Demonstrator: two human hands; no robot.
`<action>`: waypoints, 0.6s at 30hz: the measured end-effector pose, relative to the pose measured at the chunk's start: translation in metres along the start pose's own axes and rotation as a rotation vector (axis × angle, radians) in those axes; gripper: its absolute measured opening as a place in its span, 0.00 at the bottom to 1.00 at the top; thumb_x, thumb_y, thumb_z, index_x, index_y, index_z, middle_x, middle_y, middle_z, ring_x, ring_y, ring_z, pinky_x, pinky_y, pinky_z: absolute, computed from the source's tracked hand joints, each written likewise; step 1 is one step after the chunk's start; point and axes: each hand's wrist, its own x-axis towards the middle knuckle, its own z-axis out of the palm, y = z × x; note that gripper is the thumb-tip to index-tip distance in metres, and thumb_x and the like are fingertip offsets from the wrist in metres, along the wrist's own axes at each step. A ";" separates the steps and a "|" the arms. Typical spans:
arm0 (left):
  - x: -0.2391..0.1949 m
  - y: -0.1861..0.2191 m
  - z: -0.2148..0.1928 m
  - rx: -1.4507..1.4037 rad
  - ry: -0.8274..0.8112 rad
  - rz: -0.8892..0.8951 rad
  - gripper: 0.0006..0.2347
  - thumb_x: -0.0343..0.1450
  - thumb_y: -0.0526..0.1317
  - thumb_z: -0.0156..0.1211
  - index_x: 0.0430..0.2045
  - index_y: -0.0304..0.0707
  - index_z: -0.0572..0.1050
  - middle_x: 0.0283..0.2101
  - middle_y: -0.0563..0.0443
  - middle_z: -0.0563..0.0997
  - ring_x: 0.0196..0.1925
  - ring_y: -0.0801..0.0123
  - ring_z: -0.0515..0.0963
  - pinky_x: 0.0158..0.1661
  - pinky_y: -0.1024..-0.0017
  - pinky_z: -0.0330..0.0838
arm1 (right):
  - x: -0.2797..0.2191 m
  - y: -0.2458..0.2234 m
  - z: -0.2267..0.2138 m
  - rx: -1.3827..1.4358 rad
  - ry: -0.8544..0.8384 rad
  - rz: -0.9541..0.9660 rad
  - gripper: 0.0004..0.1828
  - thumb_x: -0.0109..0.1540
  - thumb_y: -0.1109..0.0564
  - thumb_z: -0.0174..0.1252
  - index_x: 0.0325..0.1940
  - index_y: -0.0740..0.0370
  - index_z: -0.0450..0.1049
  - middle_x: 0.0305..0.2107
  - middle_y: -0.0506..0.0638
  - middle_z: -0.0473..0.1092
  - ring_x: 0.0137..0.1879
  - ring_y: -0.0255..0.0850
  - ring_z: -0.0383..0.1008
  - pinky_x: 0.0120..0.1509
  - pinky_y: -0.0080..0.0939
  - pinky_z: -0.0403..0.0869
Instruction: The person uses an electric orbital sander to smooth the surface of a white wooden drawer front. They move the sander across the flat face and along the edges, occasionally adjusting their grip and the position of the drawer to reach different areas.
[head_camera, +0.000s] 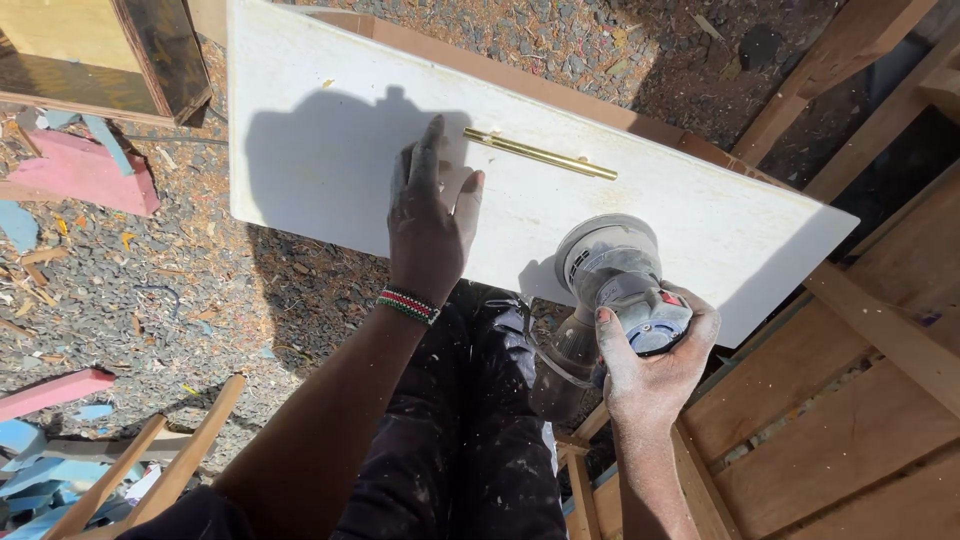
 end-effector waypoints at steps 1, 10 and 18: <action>0.011 -0.004 0.000 0.003 0.001 -0.003 0.30 0.85 0.38 0.74 0.84 0.38 0.67 0.66 0.34 0.80 0.63 0.43 0.88 0.60 0.51 0.90 | 0.000 -0.003 0.001 0.000 -0.004 0.001 0.41 0.61 0.53 0.90 0.69 0.59 0.71 0.51 0.57 0.76 0.60 0.44 0.78 0.76 0.53 0.74; 0.093 -0.016 -0.012 -0.286 -0.434 -0.101 0.07 0.79 0.42 0.72 0.36 0.38 0.86 0.24 0.50 0.79 0.26 0.67 0.84 0.28 0.70 0.83 | -0.002 -0.046 0.027 -0.113 -0.086 -0.030 0.43 0.58 0.52 0.91 0.68 0.65 0.72 0.48 0.68 0.74 0.58 0.59 0.81 0.74 0.64 0.75; 0.107 -0.058 -0.004 -0.063 -0.302 0.842 0.09 0.84 0.27 0.78 0.34 0.18 0.88 0.25 0.46 0.80 0.26 0.65 0.80 0.30 0.70 0.79 | -0.005 -0.076 0.051 -0.302 -0.186 -0.100 0.38 0.58 0.46 0.83 0.65 0.60 0.74 0.56 0.53 0.71 0.64 0.50 0.75 0.72 0.51 0.73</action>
